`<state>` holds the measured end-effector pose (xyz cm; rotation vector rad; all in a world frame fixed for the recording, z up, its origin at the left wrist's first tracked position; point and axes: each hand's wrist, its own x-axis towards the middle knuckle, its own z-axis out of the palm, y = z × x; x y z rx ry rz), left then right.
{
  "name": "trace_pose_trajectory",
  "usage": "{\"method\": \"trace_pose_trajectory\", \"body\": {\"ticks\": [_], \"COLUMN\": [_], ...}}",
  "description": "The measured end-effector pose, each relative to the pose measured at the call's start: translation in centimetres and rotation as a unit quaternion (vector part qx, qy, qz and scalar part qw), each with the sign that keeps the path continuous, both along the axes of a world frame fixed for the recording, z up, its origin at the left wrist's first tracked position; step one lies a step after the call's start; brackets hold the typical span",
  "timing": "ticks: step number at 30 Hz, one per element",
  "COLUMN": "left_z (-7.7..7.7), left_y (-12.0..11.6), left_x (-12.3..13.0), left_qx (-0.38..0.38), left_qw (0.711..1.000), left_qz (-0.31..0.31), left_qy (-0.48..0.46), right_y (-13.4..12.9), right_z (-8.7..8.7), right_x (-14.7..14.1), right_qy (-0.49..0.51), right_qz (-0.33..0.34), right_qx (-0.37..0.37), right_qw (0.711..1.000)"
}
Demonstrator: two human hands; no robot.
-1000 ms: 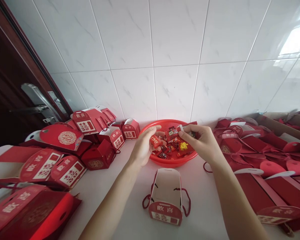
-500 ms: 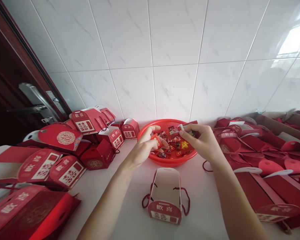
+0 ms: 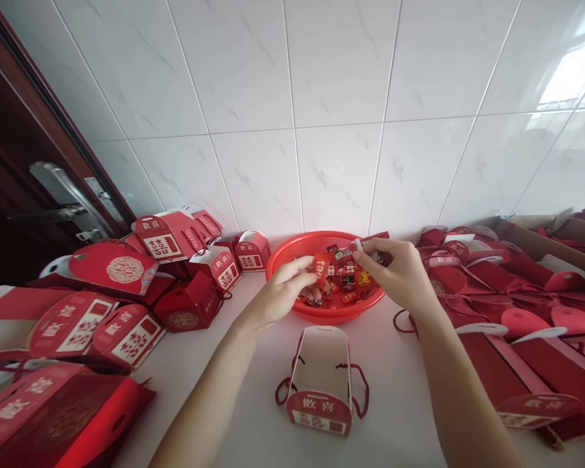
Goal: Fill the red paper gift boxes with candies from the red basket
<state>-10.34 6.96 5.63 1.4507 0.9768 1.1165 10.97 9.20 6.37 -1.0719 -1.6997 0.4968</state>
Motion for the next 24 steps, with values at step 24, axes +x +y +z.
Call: {"method": "trace_pose_trajectory", "body": {"ticks": [24], "left_z": [-0.8], "left_y": [0.2], "left_x": [1.2], "left_qx": [0.113], "left_qw": [0.989], "left_qz": [0.098], "left_qy": [0.007], "right_y": [-0.6], "right_z": [0.4], "right_x": [-0.5], "right_qy": [0.002], "right_qz": [0.121], "right_qx": [-0.047], "right_qw": [0.992]}}
